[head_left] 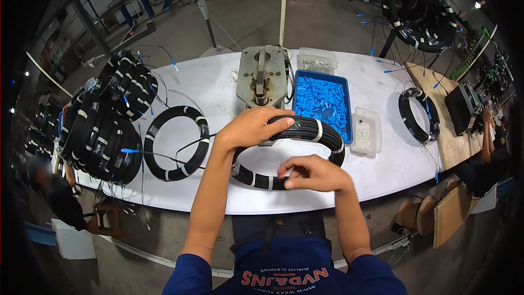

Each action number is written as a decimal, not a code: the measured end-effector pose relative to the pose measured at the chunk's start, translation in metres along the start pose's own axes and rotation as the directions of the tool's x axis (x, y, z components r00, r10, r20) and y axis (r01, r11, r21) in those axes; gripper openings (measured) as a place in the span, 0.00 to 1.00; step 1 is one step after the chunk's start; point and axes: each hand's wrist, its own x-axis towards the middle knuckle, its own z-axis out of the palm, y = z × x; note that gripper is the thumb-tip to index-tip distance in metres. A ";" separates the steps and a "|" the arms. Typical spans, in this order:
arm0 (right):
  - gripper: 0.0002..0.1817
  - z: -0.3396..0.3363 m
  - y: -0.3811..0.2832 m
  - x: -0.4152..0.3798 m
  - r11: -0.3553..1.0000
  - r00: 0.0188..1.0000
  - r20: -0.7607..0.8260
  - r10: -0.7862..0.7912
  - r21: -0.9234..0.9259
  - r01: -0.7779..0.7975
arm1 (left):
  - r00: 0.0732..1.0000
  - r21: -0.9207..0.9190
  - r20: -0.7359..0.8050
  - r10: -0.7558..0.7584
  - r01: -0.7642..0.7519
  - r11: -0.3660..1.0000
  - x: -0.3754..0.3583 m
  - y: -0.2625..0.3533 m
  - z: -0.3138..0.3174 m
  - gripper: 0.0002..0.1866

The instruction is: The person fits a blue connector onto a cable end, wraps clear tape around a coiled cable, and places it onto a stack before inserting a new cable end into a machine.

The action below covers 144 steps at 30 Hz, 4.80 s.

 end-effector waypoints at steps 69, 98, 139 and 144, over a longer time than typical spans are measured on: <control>0.18 -0.015 -0.047 0.008 0.686 0.834 -0.552 0.013 0.612 0.394 | 0.986 0.066 -0.166 0.018 -0.007 0.998 0.003 0.013 0.017 0.14; 0.21 0.029 -0.035 -0.013 0.570 0.888 -0.418 0.191 0.784 0.247 | 0.989 0.065 -0.146 0.029 -0.019 0.998 -0.007 0.034 0.018 0.17; 0.11 0.048 0.043 0.023 0.994 0.670 -0.741 -0.049 0.030 0.105 | 0.990 -0.095 0.050 0.132 -0.127 0.987 -0.004 0.005 0.006 0.24; 0.14 0.025 0.105 0.043 0.952 0.600 -0.743 -0.296 -0.277 0.126 | 0.973 0.066 -0.035 0.227 -0.224 0.972 -0.007 0.016 0.014 0.33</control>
